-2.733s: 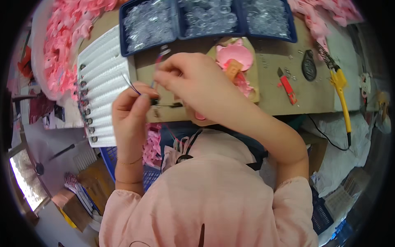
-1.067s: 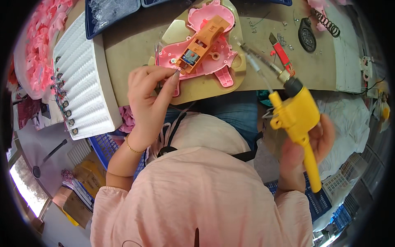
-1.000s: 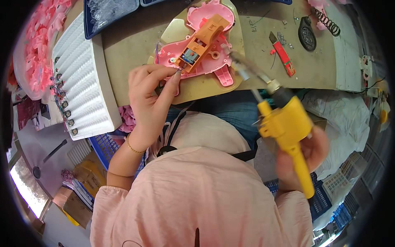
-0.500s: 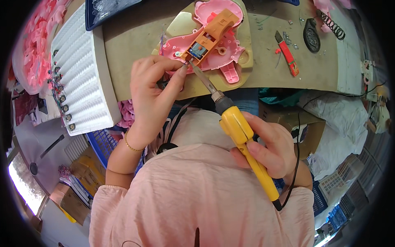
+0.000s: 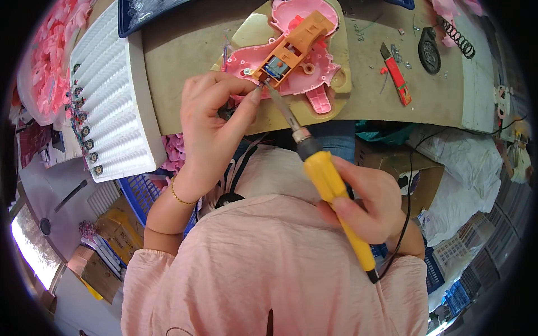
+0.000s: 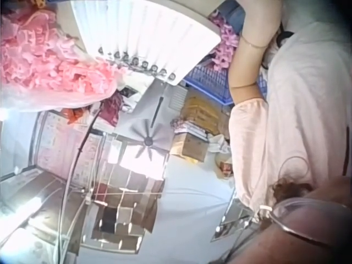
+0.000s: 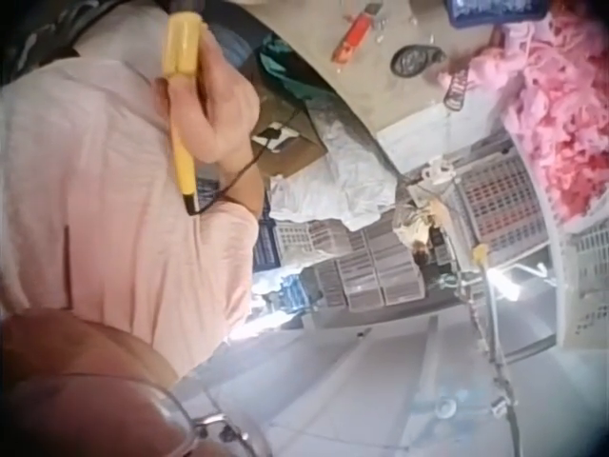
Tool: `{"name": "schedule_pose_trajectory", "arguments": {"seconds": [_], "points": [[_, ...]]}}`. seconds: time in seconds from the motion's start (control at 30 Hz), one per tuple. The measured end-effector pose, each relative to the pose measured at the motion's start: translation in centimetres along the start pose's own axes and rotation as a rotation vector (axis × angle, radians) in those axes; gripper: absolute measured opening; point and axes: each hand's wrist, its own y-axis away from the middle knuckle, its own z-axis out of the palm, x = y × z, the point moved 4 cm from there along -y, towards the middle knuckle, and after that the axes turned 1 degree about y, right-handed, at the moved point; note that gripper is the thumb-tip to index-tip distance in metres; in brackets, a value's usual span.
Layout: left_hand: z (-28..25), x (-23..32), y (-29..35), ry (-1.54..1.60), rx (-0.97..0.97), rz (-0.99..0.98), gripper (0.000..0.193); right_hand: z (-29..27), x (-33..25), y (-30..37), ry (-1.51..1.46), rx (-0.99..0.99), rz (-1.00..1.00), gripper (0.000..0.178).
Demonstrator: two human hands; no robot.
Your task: Assembling a pink toy pony by soldering internal wires and joining the plastic housing components.
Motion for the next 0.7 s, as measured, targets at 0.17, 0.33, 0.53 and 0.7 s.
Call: {"name": "schedule_pose_trajectory", "arguments": {"seconds": [0.17,0.33,0.53,0.7], "points": [[-0.1,-0.2,0.2,-0.006,0.019,0.000,0.005,-1.0,0.9,1.7,-0.277,0.143,0.135,0.053],[-0.2,0.4,-0.2,-0.055,0.033,0.079,0.007,-0.6,1.6,2.7,0.381,0.566,-0.384,0.054],[-1.4,1.4,0.4,-0.102,0.170,0.212,0.013,-1.3,2.7,4.0,-0.441,0.530,-0.107,0.065],[-1.5,1.5,-1.4,0.119,0.017,0.042,0.008,-2.2,1.6,3.5,-0.094,0.537,-0.329,0.055]]}}
